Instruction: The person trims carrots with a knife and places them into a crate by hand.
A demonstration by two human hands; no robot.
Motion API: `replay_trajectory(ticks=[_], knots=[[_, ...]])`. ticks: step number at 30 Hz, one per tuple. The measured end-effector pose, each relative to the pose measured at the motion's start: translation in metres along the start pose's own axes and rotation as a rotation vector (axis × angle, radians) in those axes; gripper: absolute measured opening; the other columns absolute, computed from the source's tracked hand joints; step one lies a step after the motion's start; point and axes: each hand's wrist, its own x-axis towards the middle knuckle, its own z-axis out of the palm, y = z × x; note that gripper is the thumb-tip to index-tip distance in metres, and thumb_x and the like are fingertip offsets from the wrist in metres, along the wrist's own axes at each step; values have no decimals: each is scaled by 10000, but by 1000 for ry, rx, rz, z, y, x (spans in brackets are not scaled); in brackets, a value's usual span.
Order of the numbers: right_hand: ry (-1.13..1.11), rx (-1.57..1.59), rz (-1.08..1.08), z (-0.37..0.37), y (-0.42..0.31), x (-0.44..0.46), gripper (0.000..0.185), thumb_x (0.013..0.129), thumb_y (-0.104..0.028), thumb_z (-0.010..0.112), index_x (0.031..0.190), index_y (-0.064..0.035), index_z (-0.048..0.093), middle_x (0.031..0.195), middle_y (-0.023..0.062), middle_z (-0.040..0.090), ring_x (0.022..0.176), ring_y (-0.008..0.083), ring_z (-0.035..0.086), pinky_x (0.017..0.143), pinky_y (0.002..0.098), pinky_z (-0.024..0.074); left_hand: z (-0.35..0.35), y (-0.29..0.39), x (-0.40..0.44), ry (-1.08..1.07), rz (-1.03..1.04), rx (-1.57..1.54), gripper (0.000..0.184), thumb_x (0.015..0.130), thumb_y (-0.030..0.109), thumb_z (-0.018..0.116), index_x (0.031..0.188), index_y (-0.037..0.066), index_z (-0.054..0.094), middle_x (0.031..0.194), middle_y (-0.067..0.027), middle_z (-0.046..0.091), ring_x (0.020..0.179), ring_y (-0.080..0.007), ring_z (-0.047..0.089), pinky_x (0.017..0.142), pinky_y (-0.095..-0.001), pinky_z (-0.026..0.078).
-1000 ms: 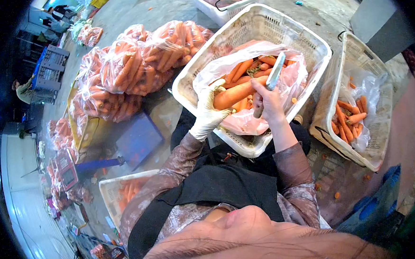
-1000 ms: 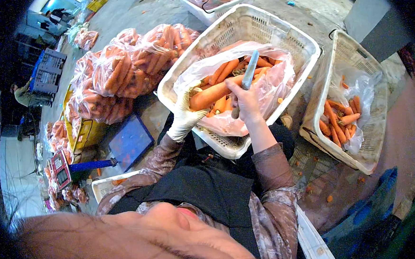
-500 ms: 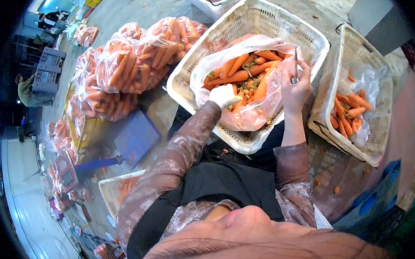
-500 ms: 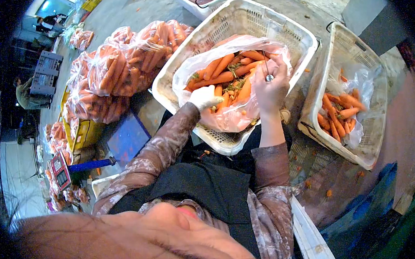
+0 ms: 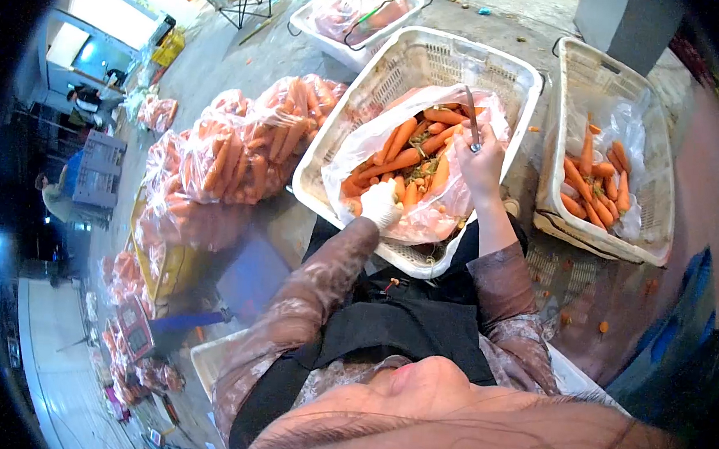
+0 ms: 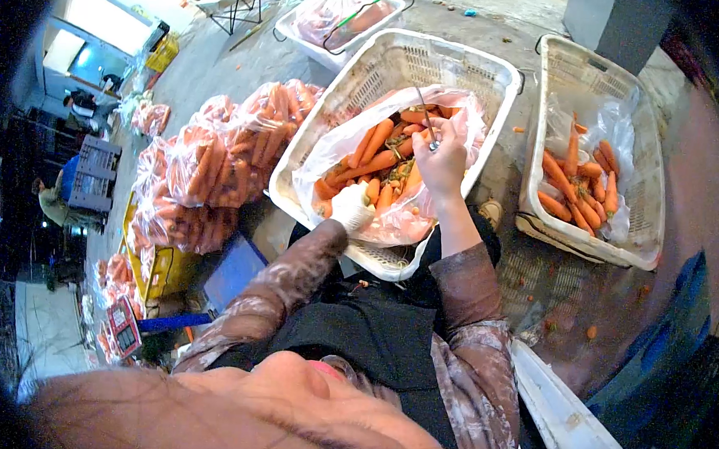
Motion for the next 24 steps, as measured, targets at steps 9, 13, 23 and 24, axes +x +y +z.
replay_trajectory(ticks=[9,13,23,24], knots=[[-277,-259,-254,13,-4,-8,132,767,-206,631,848,-104,642,696,133,647,662,302,645,623,408,513,-106,12,0,177,-411,-2198,350,800,282,686,1020,43,555,826,-110,605,683,-200,616,564,-300,532],[-488,-523,-355,17,-11,-22,122,754,-209,612,814,-104,624,686,139,642,652,318,648,602,435,510,-102,11,-1,16,-327,-1788,441,799,410,673,985,30,549,785,-82,588,708,-199,602,622,-335,533],[-519,-773,-269,37,2,-28,162,800,-166,527,819,-57,646,726,171,658,671,339,659,627,451,528,-129,42,-30,-31,-75,-1276,276,731,49,695,992,7,615,887,-37,631,727,-109,570,667,-251,462],[-720,-937,-84,38,30,-14,221,810,-135,502,882,-31,683,835,181,675,779,329,670,711,438,534,-134,38,-33,-160,-57,-1170,343,723,66,717,1043,0,611,988,-56,641,896,-142,604,810,-282,481]])
